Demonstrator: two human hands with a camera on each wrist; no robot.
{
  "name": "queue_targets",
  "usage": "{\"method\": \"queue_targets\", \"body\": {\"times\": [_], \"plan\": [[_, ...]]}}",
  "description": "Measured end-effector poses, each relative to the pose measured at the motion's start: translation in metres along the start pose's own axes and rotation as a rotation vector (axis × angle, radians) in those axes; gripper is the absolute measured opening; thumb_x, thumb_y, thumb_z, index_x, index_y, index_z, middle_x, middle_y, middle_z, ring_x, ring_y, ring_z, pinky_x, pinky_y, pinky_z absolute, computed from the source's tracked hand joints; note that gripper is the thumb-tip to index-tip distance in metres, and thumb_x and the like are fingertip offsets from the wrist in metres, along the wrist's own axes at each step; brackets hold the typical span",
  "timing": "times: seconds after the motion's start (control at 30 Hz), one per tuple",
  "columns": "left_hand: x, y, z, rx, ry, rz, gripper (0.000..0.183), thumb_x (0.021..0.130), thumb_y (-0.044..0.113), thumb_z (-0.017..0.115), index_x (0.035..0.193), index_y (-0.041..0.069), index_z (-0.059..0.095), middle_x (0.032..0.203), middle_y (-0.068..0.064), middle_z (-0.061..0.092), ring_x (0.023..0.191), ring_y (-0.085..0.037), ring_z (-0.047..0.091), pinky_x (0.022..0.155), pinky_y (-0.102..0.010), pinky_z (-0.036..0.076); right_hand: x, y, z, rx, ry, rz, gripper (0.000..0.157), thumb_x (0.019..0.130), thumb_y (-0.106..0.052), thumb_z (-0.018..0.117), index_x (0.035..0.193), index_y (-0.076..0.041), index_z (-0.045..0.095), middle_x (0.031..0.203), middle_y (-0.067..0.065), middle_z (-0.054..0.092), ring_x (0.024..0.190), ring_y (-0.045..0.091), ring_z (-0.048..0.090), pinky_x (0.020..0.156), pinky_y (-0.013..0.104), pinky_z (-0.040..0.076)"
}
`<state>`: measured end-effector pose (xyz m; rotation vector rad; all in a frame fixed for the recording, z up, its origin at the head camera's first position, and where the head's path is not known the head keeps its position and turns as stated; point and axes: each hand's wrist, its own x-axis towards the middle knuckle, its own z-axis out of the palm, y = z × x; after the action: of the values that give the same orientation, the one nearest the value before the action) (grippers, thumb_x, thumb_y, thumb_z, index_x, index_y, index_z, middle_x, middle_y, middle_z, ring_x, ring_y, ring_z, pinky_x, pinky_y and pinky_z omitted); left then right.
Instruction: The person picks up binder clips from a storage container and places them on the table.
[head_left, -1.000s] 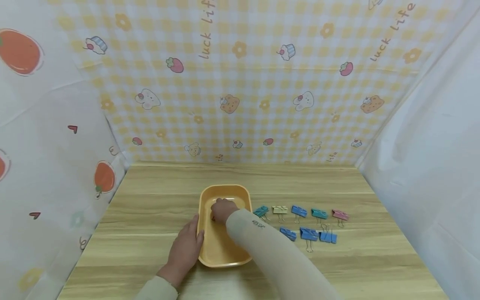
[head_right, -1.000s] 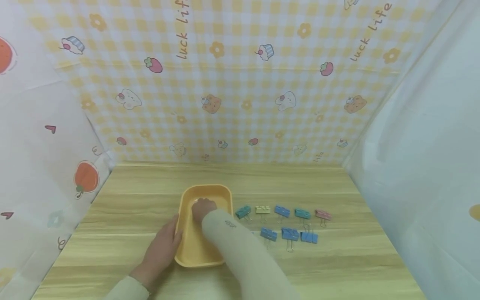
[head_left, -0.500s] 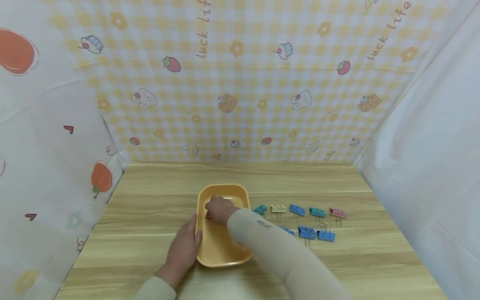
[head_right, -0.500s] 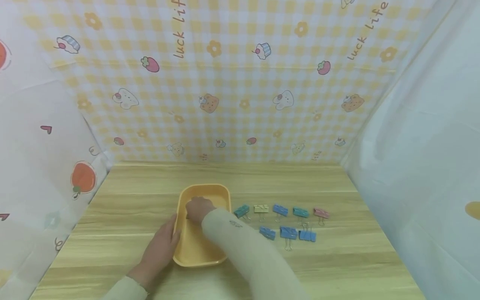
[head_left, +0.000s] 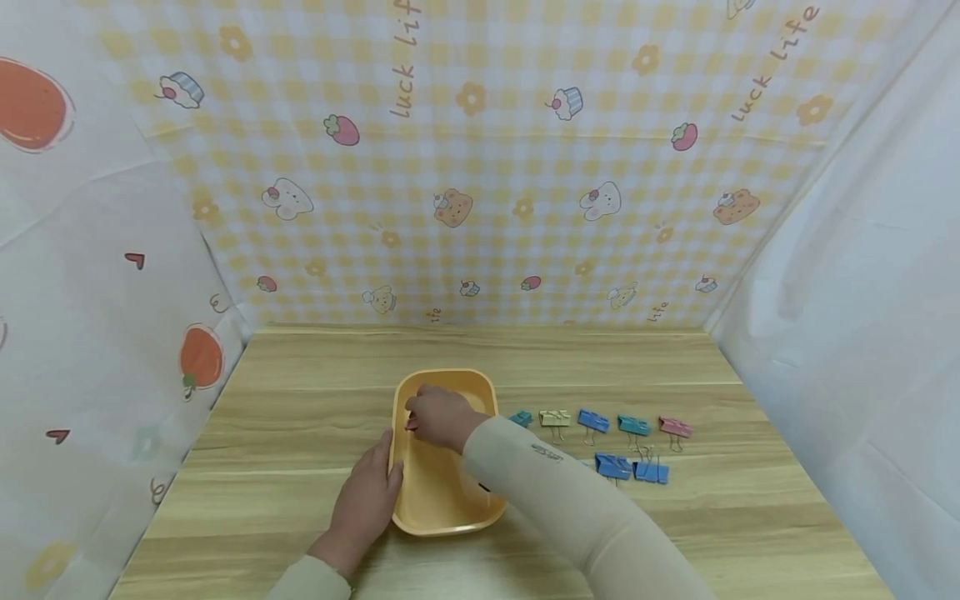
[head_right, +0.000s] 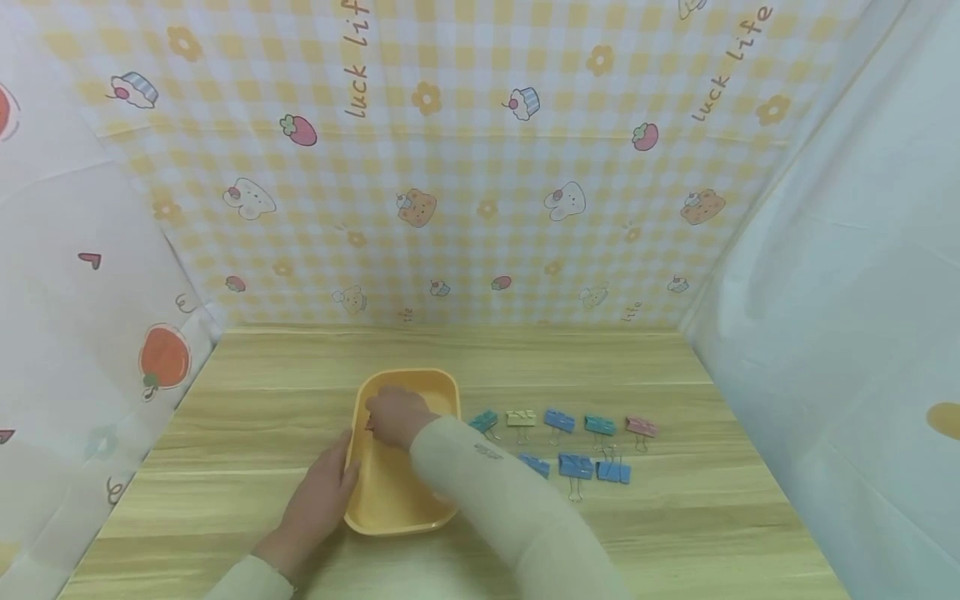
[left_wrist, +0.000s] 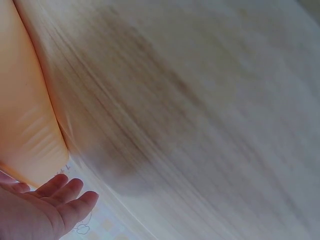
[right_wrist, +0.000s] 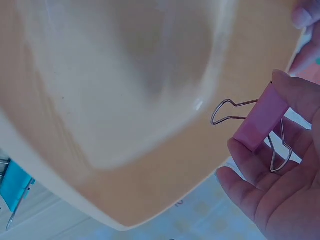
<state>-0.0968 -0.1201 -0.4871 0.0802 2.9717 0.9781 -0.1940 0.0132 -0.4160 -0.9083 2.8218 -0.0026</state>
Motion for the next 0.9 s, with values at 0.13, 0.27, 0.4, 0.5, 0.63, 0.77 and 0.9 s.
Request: {"method": "queue_targets", "body": {"times": [0.13, 0.27, 0.4, 0.5, 0.63, 0.77, 0.9], "plan": [[-0.001, 0.0, -0.001, 0.005, 0.005, -0.002, 0.055, 0.102, 0.02, 0.046, 0.148, -0.004, 0.029, 0.136, -0.032, 0.047, 0.123, -0.048, 0.047, 0.096, -0.059, 0.044, -0.006, 0.002, -0.007, 0.019, 0.033, -0.028, 0.027, 0.089, -0.024, 0.068, 0.115, -0.018, 0.067, 0.109, -0.001, 0.061, 0.093, 0.01, 0.058, 0.073, 0.019, 0.051], [-0.002, 0.0, -0.001, 0.0, 0.008, -0.004, 0.055, 0.102, 0.02, 0.046, 0.148, -0.003, 0.029, 0.136, -0.032, 0.047, 0.124, -0.047, 0.047, 0.096, -0.059, 0.044, -0.011, 0.004, -0.014, 0.049, 0.058, -0.039, 0.029, 0.09, -0.026, 0.069, 0.117, -0.017, 0.067, 0.11, -0.002, 0.06, 0.094, 0.008, 0.058, 0.075, 0.019, 0.052], [-0.001, 0.0, 0.0, -0.008, 0.008, -0.008, 0.056, 0.102, 0.021, 0.046, 0.149, -0.003, 0.029, 0.137, -0.031, 0.047, 0.125, -0.047, 0.047, 0.098, -0.059, 0.042, -0.015, 0.007, -0.018, 0.107, 0.064, -0.031, 0.033, 0.09, -0.024, 0.069, 0.121, -0.015, 0.065, 0.113, -0.001, 0.06, 0.097, 0.008, 0.058, 0.078, 0.02, 0.052], [0.0, -0.001, 0.0, -0.01, 0.004, -0.011, 0.057, 0.101, 0.022, 0.045, 0.149, -0.003, 0.028, 0.138, -0.031, 0.046, 0.126, -0.047, 0.046, 0.1, -0.059, 0.041, -0.018, 0.009, -0.019, 0.14, 0.069, -0.02, 0.037, 0.089, -0.024, 0.07, 0.124, -0.014, 0.064, 0.117, 0.001, 0.059, 0.101, 0.01, 0.058, 0.08, 0.022, 0.052], [0.001, -0.002, 0.001, -0.009, 0.009, -0.003, 0.056, 0.101, 0.021, 0.046, 0.149, -0.004, 0.028, 0.138, -0.031, 0.047, 0.125, -0.047, 0.046, 0.099, -0.059, 0.041, -0.022, 0.011, -0.02, 0.156, 0.089, -0.01, 0.039, 0.089, -0.026, 0.07, 0.125, -0.014, 0.063, 0.123, 0.002, 0.057, 0.107, 0.013, 0.058, 0.081, 0.026, 0.053], [0.001, -0.003, 0.002, -0.006, 0.009, 0.004, 0.057, 0.101, 0.021, 0.046, 0.149, -0.004, 0.028, 0.137, -0.031, 0.048, 0.125, -0.047, 0.047, 0.098, -0.059, 0.042, -0.029, 0.014, -0.022, 0.157, 0.133, -0.029, 0.038, 0.089, -0.026, 0.071, 0.124, -0.013, 0.064, 0.124, 0.004, 0.058, 0.11, 0.016, 0.059, 0.084, 0.027, 0.053], [0.001, -0.003, 0.003, -0.006, 0.012, 0.003, 0.057, 0.101, 0.021, 0.047, 0.149, -0.004, 0.028, 0.137, -0.031, 0.048, 0.124, -0.047, 0.047, 0.099, -0.059, 0.042, -0.036, 0.018, -0.024, 0.144, 0.195, -0.064, 0.037, 0.089, -0.025, 0.071, 0.123, -0.01, 0.064, 0.121, 0.006, 0.059, 0.105, 0.016, 0.061, 0.084, 0.027, 0.053]]}}
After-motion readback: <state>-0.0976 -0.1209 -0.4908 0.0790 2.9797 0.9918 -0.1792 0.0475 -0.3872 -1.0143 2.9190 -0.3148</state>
